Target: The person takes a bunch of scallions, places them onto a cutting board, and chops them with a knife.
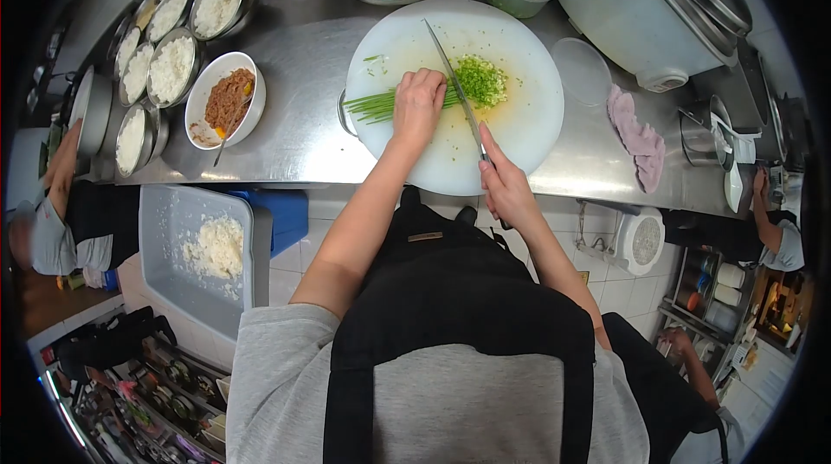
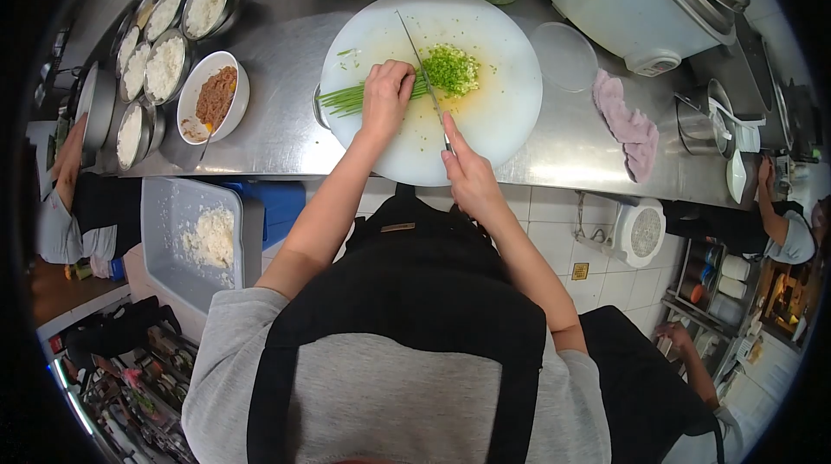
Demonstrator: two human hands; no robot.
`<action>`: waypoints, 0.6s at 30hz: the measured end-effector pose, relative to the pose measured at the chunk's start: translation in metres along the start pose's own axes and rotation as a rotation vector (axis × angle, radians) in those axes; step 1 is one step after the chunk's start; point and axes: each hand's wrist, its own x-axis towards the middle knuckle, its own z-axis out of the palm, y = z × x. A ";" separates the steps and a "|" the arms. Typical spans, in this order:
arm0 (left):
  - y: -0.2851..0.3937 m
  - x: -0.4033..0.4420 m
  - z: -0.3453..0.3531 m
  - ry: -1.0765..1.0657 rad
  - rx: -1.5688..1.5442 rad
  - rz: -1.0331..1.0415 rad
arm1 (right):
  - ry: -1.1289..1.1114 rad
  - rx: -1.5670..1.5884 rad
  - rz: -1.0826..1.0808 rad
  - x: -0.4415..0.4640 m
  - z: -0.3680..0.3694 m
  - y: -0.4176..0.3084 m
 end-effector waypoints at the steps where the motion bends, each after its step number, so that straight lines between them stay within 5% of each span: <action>1: 0.000 0.001 -0.001 -0.006 0.015 0.004 | -0.001 -0.003 -0.004 0.003 0.001 0.008; 3: 0.001 0.001 -0.002 -0.008 0.043 0.004 | 0.189 -0.241 -0.600 0.008 0.007 0.037; 6: -0.001 0.000 0.002 -0.024 0.062 -0.001 | 0.280 -0.319 -0.762 0.009 0.014 0.053; 12: 0.001 -0.001 0.001 -0.024 0.055 -0.005 | 0.134 -0.169 -0.447 0.019 0.005 0.028; 15: 0.001 0.000 0.001 -0.010 0.047 -0.004 | 0.280 -0.324 -0.777 0.010 0.011 0.050; 18: 0.002 0.001 0.001 -0.013 0.042 -0.006 | 0.285 -0.310 -0.778 0.018 0.017 0.054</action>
